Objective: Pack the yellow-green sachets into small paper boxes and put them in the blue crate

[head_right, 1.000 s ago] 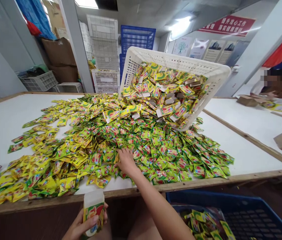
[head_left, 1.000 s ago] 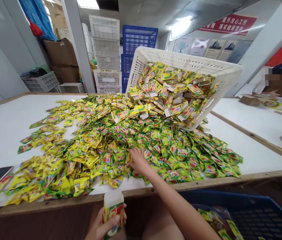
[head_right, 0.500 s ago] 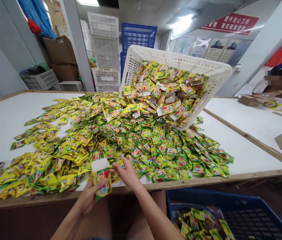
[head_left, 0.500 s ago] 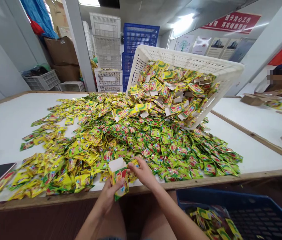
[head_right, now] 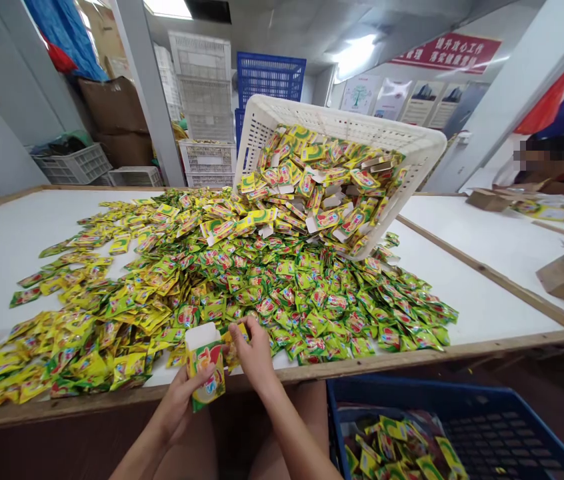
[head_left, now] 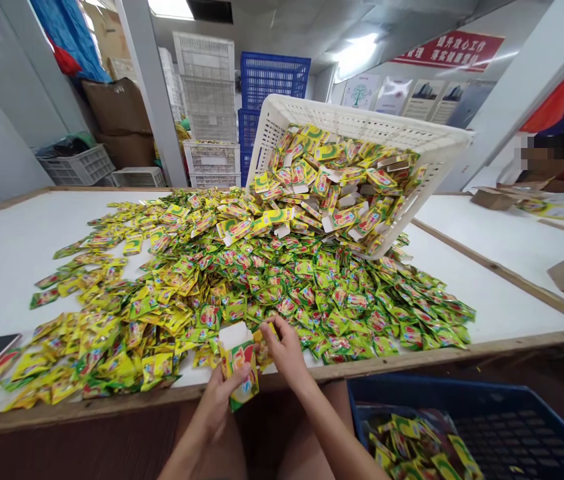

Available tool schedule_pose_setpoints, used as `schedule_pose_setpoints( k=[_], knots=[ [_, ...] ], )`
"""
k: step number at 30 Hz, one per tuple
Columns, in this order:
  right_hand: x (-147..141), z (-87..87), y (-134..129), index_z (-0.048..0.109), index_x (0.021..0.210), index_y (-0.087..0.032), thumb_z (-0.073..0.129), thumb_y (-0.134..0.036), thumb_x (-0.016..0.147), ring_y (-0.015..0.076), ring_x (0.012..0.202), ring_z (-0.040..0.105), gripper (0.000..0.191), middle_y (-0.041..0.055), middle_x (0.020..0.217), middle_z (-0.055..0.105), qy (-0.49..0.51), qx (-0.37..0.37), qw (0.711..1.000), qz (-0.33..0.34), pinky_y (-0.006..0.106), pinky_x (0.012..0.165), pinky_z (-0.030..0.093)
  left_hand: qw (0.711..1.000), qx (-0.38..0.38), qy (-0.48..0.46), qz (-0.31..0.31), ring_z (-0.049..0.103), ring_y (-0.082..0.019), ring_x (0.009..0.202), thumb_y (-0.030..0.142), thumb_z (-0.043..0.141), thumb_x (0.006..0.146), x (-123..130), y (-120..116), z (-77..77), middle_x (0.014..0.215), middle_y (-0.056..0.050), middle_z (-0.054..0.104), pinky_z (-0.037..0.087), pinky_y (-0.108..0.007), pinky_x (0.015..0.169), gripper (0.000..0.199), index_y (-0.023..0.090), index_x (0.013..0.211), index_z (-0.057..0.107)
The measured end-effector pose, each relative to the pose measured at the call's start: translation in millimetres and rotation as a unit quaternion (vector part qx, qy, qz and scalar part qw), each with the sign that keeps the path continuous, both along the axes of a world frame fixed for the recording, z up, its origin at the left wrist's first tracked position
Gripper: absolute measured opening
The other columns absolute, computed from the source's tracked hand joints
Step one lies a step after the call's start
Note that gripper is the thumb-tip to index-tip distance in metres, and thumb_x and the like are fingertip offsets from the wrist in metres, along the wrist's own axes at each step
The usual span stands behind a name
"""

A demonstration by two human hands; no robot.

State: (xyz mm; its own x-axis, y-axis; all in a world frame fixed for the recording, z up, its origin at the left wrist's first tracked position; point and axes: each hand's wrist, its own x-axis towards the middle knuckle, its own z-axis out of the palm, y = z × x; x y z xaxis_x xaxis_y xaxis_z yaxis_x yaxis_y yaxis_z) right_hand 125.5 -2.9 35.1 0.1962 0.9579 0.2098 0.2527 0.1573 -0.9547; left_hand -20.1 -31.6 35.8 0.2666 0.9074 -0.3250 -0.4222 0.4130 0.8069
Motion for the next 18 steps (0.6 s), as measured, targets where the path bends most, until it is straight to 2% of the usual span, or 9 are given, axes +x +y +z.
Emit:
schedule_pose_setpoints(
  k=[2,4,7,12,16,18],
  knots=[
    [2,1.0,-7,0.058,0.092,-0.018,0.057,-0.043,0.077,0.0177,0.075,0.058,0.029,0.0023,0.078,0.062,0.056,-0.016,0.996,0.071,0.026,0.067,0.046,1.0,-0.012,-0.012,0.007,0.063,-0.025,0.094,0.031,0.073,0.064,-1,3,3.8,0.1,-0.01,0.069,0.048,-0.034,0.086,0.044,0.014,0.103,0.063],
    [3,-0.2,-14,0.057,0.101,-0.019,0.059,-0.042,0.077,0.0202,0.084,0.06,0.033,0.004,0.087,0.065,0.118,-0.028,0.987,0.11,0.029,0.073,0.048,1.0,-0.024,-0.016,0.001,0.064,-0.025,0.092,0.029,0.073,0.064,-1,6,6.4,0.097,-0.009,0.07,0.049,-0.034,0.084,0.044,0.014,0.103,0.063],
    [6,-4.2,-20,0.057,0.102,-0.019,0.059,-0.039,0.077,0.0217,0.088,0.06,0.032,0.0058,0.094,0.065,0.163,-0.015,0.983,0.083,0.032,0.077,0.048,1.0,-0.013,-0.005,-0.022,0.064,-0.027,0.093,0.03,0.074,0.063,4,11,7.4,0.097,-0.01,0.07,0.049,-0.036,0.084,0.044,0.014,0.103,0.063],
    [17,-8.6,-24,0.06,0.097,-0.017,0.06,-0.039,0.077,0.0218,0.083,0.059,0.03,0.0064,0.09,0.066,0.126,-0.011,0.991,0.043,0.032,0.075,0.048,0.996,0.065,0.063,-0.014,0.059,-0.029,0.103,0.032,0.076,0.06,11,18,12.0,0.1,-0.011,0.069,0.043,-0.038,0.093,0.045,0.013,0.099,0.065],
    [22,-13.0,-26,0.062,0.096,-0.017,0.06,-0.04,0.076,0.0222,0.083,0.059,0.031,0.0069,0.09,0.066,0.12,-0.019,0.992,0.033,0.032,0.074,0.048,0.998,0.055,0.012,-0.041,0.058,-0.027,0.106,0.032,0.072,0.065,11,20,19.2,0.105,-0.01,0.068,0.041,-0.037,0.095,0.045,0.014,0.105,0.064],
    [25,-17.5,-26,0.063,0.095,-0.016,0.061,-0.042,0.075,0.0226,0.082,0.059,0.033,0.0078,0.09,0.066,0.141,-0.019,0.99,0.005,0.032,0.073,0.048,0.998,0.054,0.003,-0.033,0.056,-0.026,0.108,0.031,0.072,0.066,9,20,20.4,0.107,-0.01,0.067,0.041,-0.036,0.096,0.045,0.014,0.107,0.063]
  ],
)
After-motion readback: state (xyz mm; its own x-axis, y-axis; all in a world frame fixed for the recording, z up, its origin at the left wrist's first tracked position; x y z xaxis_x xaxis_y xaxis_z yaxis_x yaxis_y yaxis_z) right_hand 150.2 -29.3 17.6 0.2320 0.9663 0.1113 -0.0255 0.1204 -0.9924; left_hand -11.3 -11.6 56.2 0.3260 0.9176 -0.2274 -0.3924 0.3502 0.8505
